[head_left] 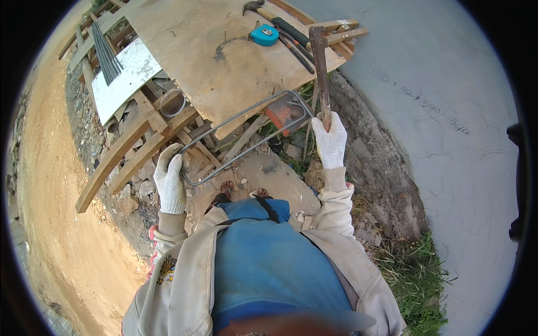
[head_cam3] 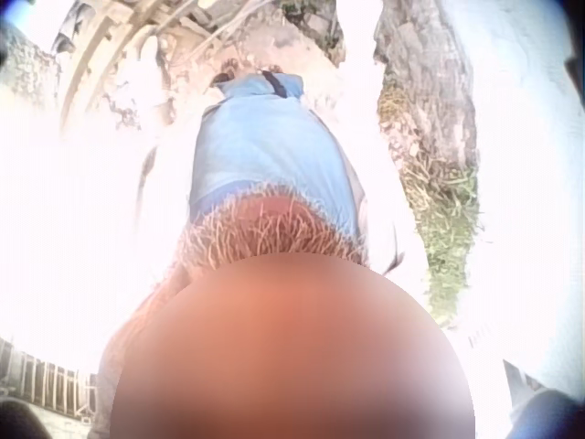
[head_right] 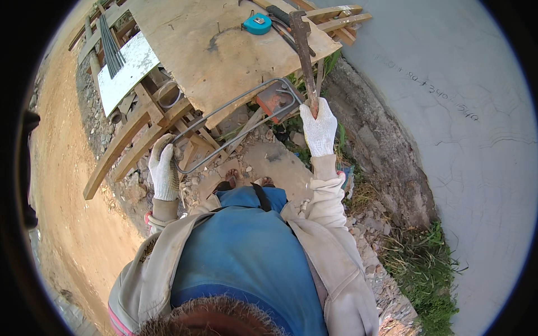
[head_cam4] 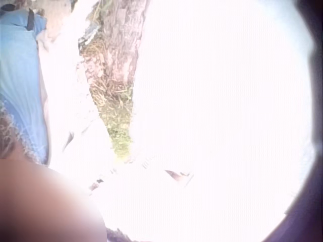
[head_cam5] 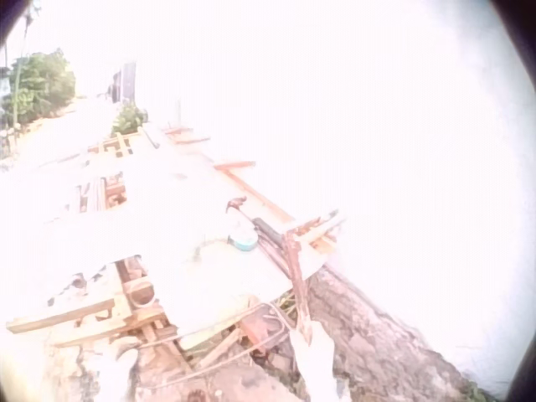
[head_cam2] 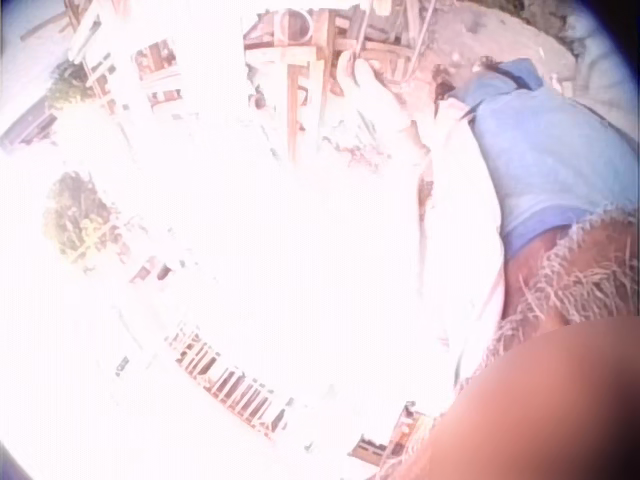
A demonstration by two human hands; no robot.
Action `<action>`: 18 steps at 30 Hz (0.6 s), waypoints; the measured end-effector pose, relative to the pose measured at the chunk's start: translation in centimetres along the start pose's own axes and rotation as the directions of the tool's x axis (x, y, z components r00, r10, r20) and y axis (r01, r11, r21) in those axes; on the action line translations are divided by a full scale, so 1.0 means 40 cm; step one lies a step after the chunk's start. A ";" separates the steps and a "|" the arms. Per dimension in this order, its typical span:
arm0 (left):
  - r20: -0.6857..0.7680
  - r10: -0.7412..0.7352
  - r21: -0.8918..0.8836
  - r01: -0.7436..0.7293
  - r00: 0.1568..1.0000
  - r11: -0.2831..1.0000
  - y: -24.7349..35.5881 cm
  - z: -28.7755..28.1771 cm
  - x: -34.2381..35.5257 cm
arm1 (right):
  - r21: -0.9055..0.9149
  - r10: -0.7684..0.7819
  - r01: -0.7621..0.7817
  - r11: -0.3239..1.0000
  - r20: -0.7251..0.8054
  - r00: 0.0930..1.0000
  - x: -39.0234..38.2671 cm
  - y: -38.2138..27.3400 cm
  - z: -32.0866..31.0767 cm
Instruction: The person repeatedly bends thin metal rods into U-shapes using a long metal bar as a lever against a wooden workbench. They pick up rods from a pile, position them, apply leverage to bend them, and place the finished pieces aside.
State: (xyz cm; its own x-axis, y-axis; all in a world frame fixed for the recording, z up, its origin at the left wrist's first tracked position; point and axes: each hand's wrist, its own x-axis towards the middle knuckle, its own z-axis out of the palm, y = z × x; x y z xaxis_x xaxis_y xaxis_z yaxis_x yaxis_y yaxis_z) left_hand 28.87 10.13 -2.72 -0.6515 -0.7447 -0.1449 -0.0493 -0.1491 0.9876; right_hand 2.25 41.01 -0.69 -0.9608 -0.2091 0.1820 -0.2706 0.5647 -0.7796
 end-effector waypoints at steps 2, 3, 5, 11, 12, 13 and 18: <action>-0.126 0.030 -0.092 -0.042 0.992 0.995 -0.020 0.036 -0.027 | 0.001 -0.035 0.035 0.999 0.017 0.999 0.006 -0.011 -0.019; -0.184 0.037 -0.125 -0.061 0.982 0.990 -0.024 0.045 -0.037 | 0.016 -0.079 0.079 0.997 0.007 0.997 0.004 -0.016 -0.021; -0.279 0.091 -0.133 -0.133 0.956 0.982 -0.025 0.046 -0.050 | 0.102 -0.174 0.175 0.979 -0.012 0.985 -0.001 -0.020 -0.015; -0.331 0.098 -0.030 -0.114 0.939 0.993 -0.049 0.034 -0.059 | 0.131 -0.076 0.059 0.990 0.129 0.989 0.003 -0.006 0.020; -0.339 0.057 -0.071 -0.086 0.939 0.994 -0.054 0.038 -0.060 | 0.153 -0.038 0.013 0.988 0.158 0.987 0.005 -0.002 0.014; -0.323 0.035 -0.097 -0.070 0.946 0.993 -0.055 0.039 -0.062 | 0.188 -0.042 0.010 0.982 0.164 0.986 0.010 -0.001 0.015; -0.352 0.171 0.188 -0.110 0.920 0.976 -0.038 0.051 -0.088 | 0.122 -0.068 0.047 0.991 0.177 0.982 0.016 0.000 0.007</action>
State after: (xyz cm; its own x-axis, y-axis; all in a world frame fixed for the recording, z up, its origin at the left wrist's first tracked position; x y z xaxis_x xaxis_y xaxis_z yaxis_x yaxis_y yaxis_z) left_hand 29.70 14.31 -3.59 -0.3419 -0.9396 0.0147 -0.1189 0.0587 0.9912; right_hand 1.65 40.65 -0.74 -0.9143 -0.3852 0.1255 -0.3057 0.4524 -0.8378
